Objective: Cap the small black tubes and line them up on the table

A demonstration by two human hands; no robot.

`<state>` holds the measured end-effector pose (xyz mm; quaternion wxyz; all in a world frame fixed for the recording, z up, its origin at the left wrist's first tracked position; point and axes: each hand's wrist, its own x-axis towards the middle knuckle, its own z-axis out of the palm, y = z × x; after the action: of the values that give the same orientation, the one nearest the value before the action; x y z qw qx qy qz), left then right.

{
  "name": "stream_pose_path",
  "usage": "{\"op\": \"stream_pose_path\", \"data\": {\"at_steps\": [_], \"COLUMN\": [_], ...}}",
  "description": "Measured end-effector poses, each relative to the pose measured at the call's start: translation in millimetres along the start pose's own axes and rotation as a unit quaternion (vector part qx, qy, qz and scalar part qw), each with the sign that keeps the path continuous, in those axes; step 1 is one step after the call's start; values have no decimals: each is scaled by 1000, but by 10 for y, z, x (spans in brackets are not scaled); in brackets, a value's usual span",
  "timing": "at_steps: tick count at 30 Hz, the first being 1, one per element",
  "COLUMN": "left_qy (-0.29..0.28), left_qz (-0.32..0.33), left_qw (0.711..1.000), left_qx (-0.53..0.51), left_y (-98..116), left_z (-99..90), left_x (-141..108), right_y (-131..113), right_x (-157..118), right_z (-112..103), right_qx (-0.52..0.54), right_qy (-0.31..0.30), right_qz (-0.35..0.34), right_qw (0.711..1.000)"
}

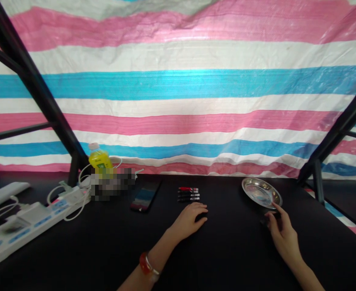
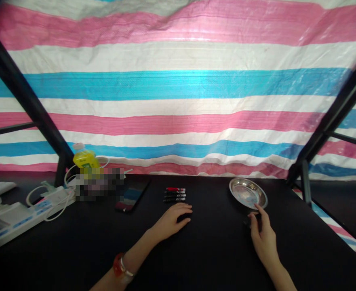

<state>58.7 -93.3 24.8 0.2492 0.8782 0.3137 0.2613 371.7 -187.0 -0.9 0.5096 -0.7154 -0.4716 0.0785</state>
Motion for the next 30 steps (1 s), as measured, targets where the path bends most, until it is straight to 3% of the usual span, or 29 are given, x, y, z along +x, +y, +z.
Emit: {"op": "stream_pose_path", "data": {"at_steps": [6,10,14,18,22,25,30], "left_qy": [5,2,-14,-19,-30,-23,23], "left_qz": [-1,-1,-4,-1,-32,-69,-107], "left_qw": [1000,1000,999,999,999,997,994], "left_qx": [-3,10,32,38,29,9,-32], "left_y": [3,19,67,127,165,142,34], "left_z": [9,8,-16,-40,-43,-29,-33], "left_x": [11,3,-7,-6,2,16,44], "right_y": [-47,-122,-350,-657,-910,-1032,-1123], "right_x": [52,17,-133,-327,-435,-435,-396], "right_z": [2,102,330,650,974,1175,1359], "right_qx": [159,208,221,232,233,250,280], "right_qy": [20,-29,-91,-173,-240,-231,-188], "right_qz": [66,73,55,8,-81,-131,-145], "right_qw": [985,975,969,957,939,931,930]}}
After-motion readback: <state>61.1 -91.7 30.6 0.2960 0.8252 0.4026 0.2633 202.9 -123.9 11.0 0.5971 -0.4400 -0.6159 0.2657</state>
